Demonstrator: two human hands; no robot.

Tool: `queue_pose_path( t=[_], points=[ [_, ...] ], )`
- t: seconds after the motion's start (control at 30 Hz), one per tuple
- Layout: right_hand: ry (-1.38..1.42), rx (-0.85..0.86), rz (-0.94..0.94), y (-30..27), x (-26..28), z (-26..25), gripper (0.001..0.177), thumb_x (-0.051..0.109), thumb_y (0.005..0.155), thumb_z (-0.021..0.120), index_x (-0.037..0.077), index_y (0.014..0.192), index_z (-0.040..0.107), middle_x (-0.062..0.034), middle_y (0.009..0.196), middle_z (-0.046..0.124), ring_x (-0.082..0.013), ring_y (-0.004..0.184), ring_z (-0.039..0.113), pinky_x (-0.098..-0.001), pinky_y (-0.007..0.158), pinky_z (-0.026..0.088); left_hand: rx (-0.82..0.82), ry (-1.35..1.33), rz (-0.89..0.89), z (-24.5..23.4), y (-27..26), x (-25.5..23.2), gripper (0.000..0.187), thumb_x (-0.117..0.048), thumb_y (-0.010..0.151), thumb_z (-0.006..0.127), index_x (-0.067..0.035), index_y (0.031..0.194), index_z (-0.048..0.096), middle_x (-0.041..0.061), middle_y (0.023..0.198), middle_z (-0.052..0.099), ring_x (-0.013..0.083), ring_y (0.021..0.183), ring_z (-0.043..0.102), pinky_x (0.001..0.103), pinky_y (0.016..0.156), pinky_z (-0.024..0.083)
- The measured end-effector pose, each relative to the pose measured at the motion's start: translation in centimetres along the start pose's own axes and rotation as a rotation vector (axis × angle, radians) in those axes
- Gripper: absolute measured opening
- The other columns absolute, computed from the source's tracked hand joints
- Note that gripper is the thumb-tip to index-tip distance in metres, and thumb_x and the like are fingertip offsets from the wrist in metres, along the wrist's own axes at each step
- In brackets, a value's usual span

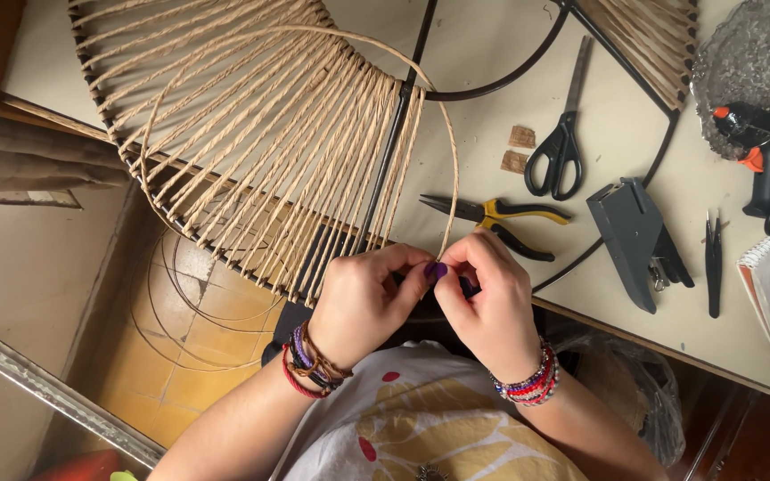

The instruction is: Assembling a wooden lampshade by securing sticks to a frame using a stapler, pliers, and a glue gun.

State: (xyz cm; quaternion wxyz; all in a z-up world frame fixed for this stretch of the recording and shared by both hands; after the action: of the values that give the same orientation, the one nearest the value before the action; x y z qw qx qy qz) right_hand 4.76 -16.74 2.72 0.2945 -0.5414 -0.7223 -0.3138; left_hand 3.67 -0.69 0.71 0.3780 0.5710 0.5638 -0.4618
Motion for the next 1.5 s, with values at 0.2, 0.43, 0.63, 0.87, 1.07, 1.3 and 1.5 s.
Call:
queue_pose_path(
  t=[0.2, 0.43, 0.63, 0.87, 1.07, 1.3, 1.5],
  points=[
    [0.018, -0.036, -0.048, -0.8, -0.3, 0.4, 0.012, 0.000, 0.086, 0.061, 0.010, 0.080, 0.060, -0.0051, 0.073, 0.056, -0.0246, 0.061, 0.057, -0.0309, 0.057, 0.050, -0.017, 0.011, -0.057, 0.1, 0.0, 0.2, 0.010, -0.014, 0.087, 0.069, -0.014, 0.088, 0.079, 0.003, 0.062, 0.074, 0.0231, 0.051, 0.070, 0.029, 0.048, 0.055],
    [0.031, -0.022, -0.047, -1.5, 0.2, 0.0, 0.012, -0.001, 0.083, 0.062, 0.009, 0.078, 0.063, -0.0064, 0.072, 0.061, -0.0279, 0.063, 0.062, -0.0335, 0.055, 0.051, -0.033, 0.021, -0.066, 0.0, 0.0, 0.2, 0.010, -0.015, 0.088, 0.068, -0.015, 0.088, 0.079, 0.003, 0.063, 0.074, 0.0228, 0.052, 0.071, 0.030, 0.049, 0.055],
    [0.025, -0.083, -0.139, -0.8, 1.1, -1.6, 0.009, 0.007, 0.092, 0.069, 0.008, 0.101, 0.072, -0.0079, 0.095, 0.068, -0.0226, 0.072, 0.063, -0.0328, 0.067, 0.055, 0.063, -0.115, -0.078, 0.1, -0.6, -0.1, 0.016, -0.009, 0.090, 0.064, -0.009, 0.095, 0.080, 0.009, 0.067, 0.077, 0.0239, 0.047, 0.068, 0.028, 0.046, 0.054],
    [-0.090, -0.032, -0.265, -1.1, 1.1, -1.4, 0.009, 0.002, 0.089, 0.073, 0.009, 0.095, 0.074, -0.0069, 0.098, 0.069, -0.0252, 0.081, 0.068, -0.0361, 0.072, 0.057, 0.077, -0.134, -0.079, 0.1, -1.1, 0.7, 0.019, -0.007, 0.085, 0.068, -0.008, 0.100, 0.080, 0.009, 0.071, 0.078, 0.0185, 0.047, 0.066, 0.027, 0.045, 0.054],
    [0.099, 0.064, -0.074, -0.9, 0.3, -1.1, 0.005, 0.004, 0.091, 0.070, 0.008, 0.093, 0.070, -0.0075, 0.094, 0.069, -0.0215, 0.070, 0.063, -0.0317, 0.062, 0.054, 0.063, -0.104, -0.070, 0.3, -1.4, 1.4, 0.015, -0.010, 0.084, 0.071, -0.009, 0.096, 0.080, 0.007, 0.070, 0.078, 0.0198, 0.048, 0.068, 0.027, 0.044, 0.054],
    [0.466, 0.145, 0.165, -1.5, -2.4, 0.3, 0.002, 0.002, 0.095, 0.067, 0.002, 0.093, 0.067, -0.0100, 0.098, 0.065, -0.0139, 0.077, 0.055, -0.0278, 0.068, 0.053, 0.080, -0.093, -0.057, -0.5, -1.3, 0.5, 0.013, -0.010, 0.087, 0.068, -0.010, 0.093, 0.079, 0.007, 0.069, 0.077, 0.0219, 0.053, 0.071, 0.029, 0.049, 0.057],
    [0.489, 0.167, 0.180, -1.3, -2.5, 0.4, 0.005, 0.005, 0.097, 0.067, 0.001, 0.093, 0.067, -0.0112, 0.101, 0.062, -0.0143, 0.084, 0.054, -0.0291, 0.074, 0.052, 0.099, -0.022, -0.012, -0.7, -0.8, -0.8, 0.012, -0.009, 0.089, 0.066, -0.010, 0.093, 0.077, 0.009, 0.069, 0.076, 0.0281, 0.058, 0.073, 0.031, 0.052, 0.058]
  ],
)
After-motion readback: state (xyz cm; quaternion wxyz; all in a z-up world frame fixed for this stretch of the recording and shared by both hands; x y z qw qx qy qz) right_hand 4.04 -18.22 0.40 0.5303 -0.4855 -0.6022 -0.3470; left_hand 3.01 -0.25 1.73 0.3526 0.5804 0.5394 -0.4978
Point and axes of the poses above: each hand's wrist, its own y-axis towards the middle knuckle, its own z-axis out of the palm, x = y × z, the point moved 3 cm from there along y, towards the middle knuckle
